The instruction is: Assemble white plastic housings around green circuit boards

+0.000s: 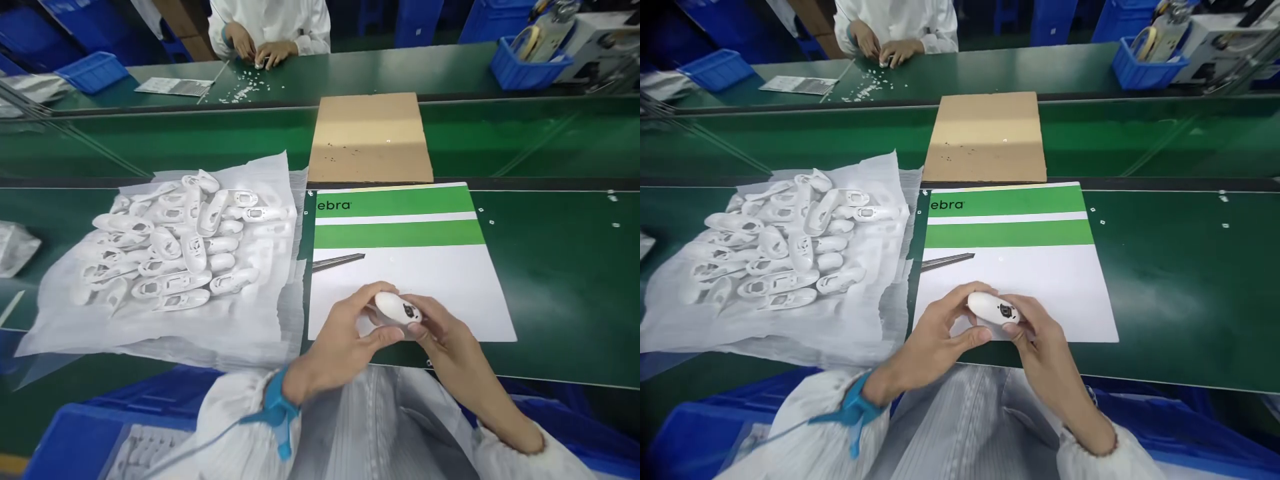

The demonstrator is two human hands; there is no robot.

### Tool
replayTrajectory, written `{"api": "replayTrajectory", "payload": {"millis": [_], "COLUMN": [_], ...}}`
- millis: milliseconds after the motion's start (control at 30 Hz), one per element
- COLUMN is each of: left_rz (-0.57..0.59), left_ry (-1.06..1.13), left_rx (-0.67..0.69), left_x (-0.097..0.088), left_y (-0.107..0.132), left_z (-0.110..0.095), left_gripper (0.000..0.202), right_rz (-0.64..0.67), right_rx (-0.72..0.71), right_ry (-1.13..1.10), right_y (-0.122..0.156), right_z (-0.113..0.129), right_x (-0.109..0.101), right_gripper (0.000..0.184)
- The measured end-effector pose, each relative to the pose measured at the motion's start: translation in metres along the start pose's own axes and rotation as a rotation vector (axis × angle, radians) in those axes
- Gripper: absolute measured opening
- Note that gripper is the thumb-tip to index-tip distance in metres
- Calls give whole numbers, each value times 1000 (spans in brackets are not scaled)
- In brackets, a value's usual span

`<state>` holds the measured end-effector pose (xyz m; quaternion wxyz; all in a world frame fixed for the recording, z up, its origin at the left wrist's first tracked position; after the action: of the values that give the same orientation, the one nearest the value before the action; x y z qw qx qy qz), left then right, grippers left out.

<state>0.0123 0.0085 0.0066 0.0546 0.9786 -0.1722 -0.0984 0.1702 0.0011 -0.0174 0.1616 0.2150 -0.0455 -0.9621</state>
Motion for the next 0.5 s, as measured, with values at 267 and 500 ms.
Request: {"api": "replayTrajectory", "payload": {"millis": [267, 500], "left_rz": [-166, -230], "left_ry": [7, 207], "left_rx": [7, -47], "left_x": [7, -12], "left_y": [16, 23], "left_z": [-23, -9], "left_gripper": [23, 21], "right_rz": [332, 92], "right_rx": [162, 273], "right_ry": [-418, -375], "right_y": [7, 12], "right_z": [21, 14], "right_x": [17, 2], "right_gripper": [43, 45]}}
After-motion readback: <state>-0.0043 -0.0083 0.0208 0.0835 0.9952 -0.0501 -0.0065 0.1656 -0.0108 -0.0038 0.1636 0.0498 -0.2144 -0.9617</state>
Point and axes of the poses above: each hand's wrist, its own y-axis away from the middle knuckle, its own x-axis out of the palm, z = x × y, the point moved 6 cm from there along -y, towards the middle knuckle, and after that the axes turned 1 degree about -y, right-handed, at the moved point
